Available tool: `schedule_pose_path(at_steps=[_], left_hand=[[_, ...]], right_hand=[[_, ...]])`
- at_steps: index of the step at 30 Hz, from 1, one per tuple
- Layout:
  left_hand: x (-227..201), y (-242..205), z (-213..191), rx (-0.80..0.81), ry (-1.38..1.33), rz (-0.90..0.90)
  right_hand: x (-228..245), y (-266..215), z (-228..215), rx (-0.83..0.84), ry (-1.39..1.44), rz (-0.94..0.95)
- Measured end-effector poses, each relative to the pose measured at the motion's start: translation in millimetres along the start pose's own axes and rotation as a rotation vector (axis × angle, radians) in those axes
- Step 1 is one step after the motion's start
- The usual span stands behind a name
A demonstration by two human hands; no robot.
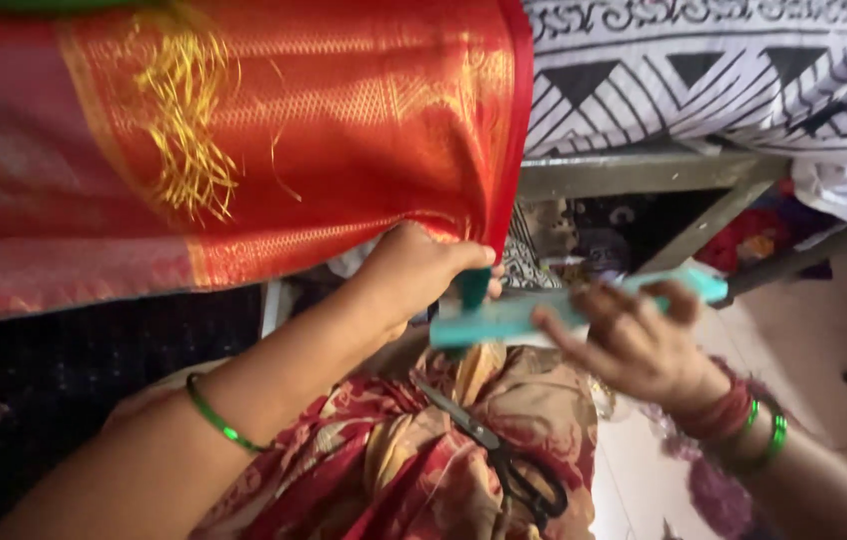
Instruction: The person is seen attaching tassels or decorative elements to the edge of a sari.
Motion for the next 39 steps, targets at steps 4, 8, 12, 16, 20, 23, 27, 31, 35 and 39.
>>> schedule_pose_path(at_steps=[4, 8, 12, 16, 20, 23, 27, 31, 35, 39], left_hand=[[7.2, -4.9, 2.1, -0.028, -0.113, -0.116], [39.7, -12.7, 7.1, -0.088, 0.039, 0.190], [70.6, -27.8, 19.2, -0.221, 0.297, 0.526], [78.6, -30.1, 24.2, -0.264, 0.229, 0.569], [82.2, -32.7, 21.8, -0.090, 0.038, 0.411], [85.1, -32.8, 12.0, -0.045, 0.020, 0.303], [62.0, -33.4, -5.0, -0.158, 0.320, 0.428], [43.9, -26.8, 4.7, -0.095, 0.053, 0.367], [49.6, -12.7, 19.2, -0.181, -0.148, 0.303], [57.3, -16.7, 24.3, -0.327, 0.145, 0.386]], right_hand=[[23.8, -29.8, -15.5, -0.151, 0.088, -0.100], [76.4, -69.4, 7.8, 0.017, 0.412, 0.176], [149.5, -124.1, 75.3, 0.854, 0.903, 0.719], [117.7, -46.4, 50.9, 0.475, 1.092, 0.631], [62.5, 10.8, 76.9, 0.097, 1.821, 1.199], [57.0, 32.9, 92.6, 0.034, 2.271, 1.257], [62.2, 60.0, 80.0, -0.046, 1.892, 1.295], [89.8, 51.9, 75.5, -0.223, 1.507, 1.219], [96.6, 38.5, 75.5, -0.272, 1.243, 1.147], [73.2, 40.5, 80.7, -0.149, 1.464, 1.148]])
Point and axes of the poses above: each hand's wrist, its own y-axis towards the middle knuckle, its own z-axis out of the palm, x = y × z, the point moved 2 cm from there along y, towards the middle knuckle, and after that the axes turned 5 degrees about z, right-handed, at the moved point
